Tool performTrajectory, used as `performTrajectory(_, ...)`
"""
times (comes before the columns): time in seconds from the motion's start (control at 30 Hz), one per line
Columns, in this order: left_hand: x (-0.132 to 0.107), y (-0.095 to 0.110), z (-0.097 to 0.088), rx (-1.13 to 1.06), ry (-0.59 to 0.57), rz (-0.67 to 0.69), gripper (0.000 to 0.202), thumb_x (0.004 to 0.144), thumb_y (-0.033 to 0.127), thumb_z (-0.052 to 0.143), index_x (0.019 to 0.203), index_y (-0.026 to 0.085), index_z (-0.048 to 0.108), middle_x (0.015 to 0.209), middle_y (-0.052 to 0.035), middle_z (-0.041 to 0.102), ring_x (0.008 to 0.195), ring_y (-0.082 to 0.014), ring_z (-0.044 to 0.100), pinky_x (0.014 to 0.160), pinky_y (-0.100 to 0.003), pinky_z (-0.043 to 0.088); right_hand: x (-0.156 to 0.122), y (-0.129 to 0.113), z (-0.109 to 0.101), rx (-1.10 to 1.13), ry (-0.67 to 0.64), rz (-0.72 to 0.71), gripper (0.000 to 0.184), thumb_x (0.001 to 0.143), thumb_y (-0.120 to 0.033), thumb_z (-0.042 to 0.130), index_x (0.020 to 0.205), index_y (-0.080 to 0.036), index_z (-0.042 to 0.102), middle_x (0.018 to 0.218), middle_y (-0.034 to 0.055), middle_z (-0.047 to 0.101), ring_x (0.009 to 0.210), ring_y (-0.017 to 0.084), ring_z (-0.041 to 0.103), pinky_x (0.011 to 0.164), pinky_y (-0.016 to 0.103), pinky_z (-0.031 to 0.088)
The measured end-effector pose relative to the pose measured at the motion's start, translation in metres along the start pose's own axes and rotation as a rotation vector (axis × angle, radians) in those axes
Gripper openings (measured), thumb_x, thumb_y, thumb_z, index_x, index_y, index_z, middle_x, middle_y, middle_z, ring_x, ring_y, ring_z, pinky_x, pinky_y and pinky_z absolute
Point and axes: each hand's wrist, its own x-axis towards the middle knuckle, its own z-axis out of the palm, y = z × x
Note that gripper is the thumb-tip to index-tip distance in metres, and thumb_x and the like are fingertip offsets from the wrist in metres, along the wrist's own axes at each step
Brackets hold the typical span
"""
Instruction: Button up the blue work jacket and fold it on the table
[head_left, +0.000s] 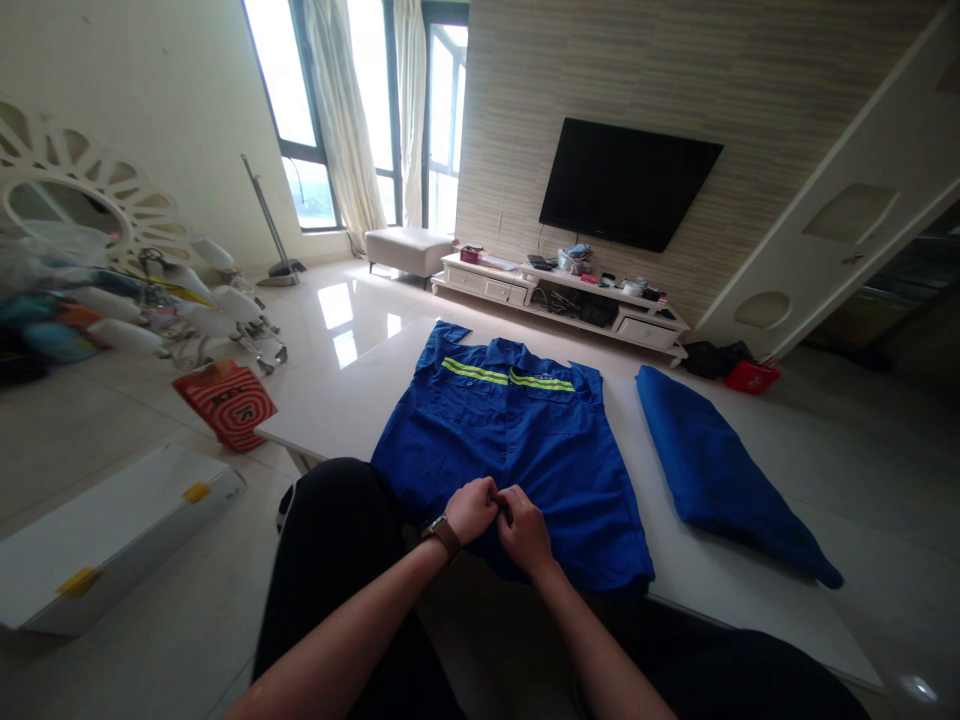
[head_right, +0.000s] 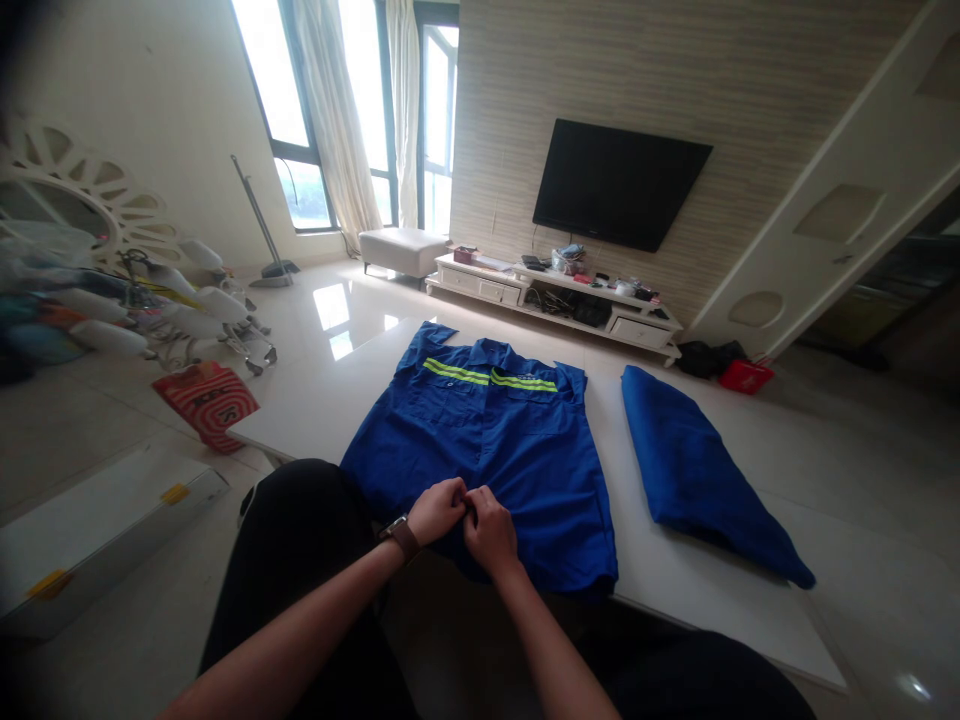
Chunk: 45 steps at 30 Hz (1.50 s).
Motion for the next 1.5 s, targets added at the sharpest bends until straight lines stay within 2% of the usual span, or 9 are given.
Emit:
performTrajectory(0.37,-0.0024,0.0068,-0.0076,-0.022,-0.037,-0.077,0.017,0.083,0.019,0.056,0.088,0.023,0.072,0.095,-0.0050,0.075,0.086,-0.0197,0.068,0.070,-0.027,0.043,-0.0010,-0.0033,-0.0023,-0.034,-0.015,-0.001,0.028,0.087,-0.007,0.046,0.103,-0.024,0.062,0.100,0.0038,0.063,0.084,0.018,0.063,0.073,0.027,0.045)
performTrajectory(0.63,-0.0018,0.0064,-0.0062,0.006,-0.039,-0.072,0.018,0.084,0.020,0.055,0.088,0.024,0.071,0.095,-0.0052,0.075,0.087,-0.0203,0.068,0.072,-0.028,0.045,-0.0018,-0.0050,-0.0019,-0.073,-0.023,0.002,0.027,0.088,-0.009,0.046,0.104,-0.024,0.061,0.100,0.0034,0.062,0.081,0.017,0.062,0.069,0.026,0.043)
performTrajectory(0.87,-0.0022,0.0059,-0.0047,0.032,-0.013,-0.039,0.014,0.083,0.022,0.056,0.085,0.023,0.070,0.094,-0.0047,0.074,0.082,-0.0193,0.067,0.066,-0.027,0.042,-0.0009,-0.0055,-0.0022,-0.078,-0.037,0.010,0.024,0.090,-0.011,0.046,0.104,-0.024,0.061,0.100,0.0031,0.061,0.083,0.017,0.062,0.070,0.026,0.043)
performTrajectory(1.03,-0.0026,0.0055,-0.0043,0.038,-0.013,-0.030,0.013,0.081,0.023,0.059,0.087,0.022,0.070,0.096,-0.0053,0.074,0.083,-0.0194,0.066,0.068,-0.027,0.042,-0.0005,-0.0042,-0.0017,-0.084,-0.026,0.014,0.024,0.089,-0.010,0.048,0.102,-0.024,0.062,0.100,0.0025,0.062,0.084,0.017,0.063,0.071,0.026,0.044)
performTrajectory(1.5,-0.0004,-0.0018,-0.0024,0.013,-0.014,0.017,0.016,0.081,0.017,0.058,0.088,0.023,0.071,0.097,-0.0032,0.074,0.087,-0.0182,0.067,0.070,-0.026,0.043,-0.0011,-0.0025,-0.0002,-0.058,-0.015,0.017,0.024,0.089,-0.011,0.047,0.102,-0.024,0.062,0.100,0.0038,0.062,0.081,0.018,0.062,0.071,0.026,0.044)
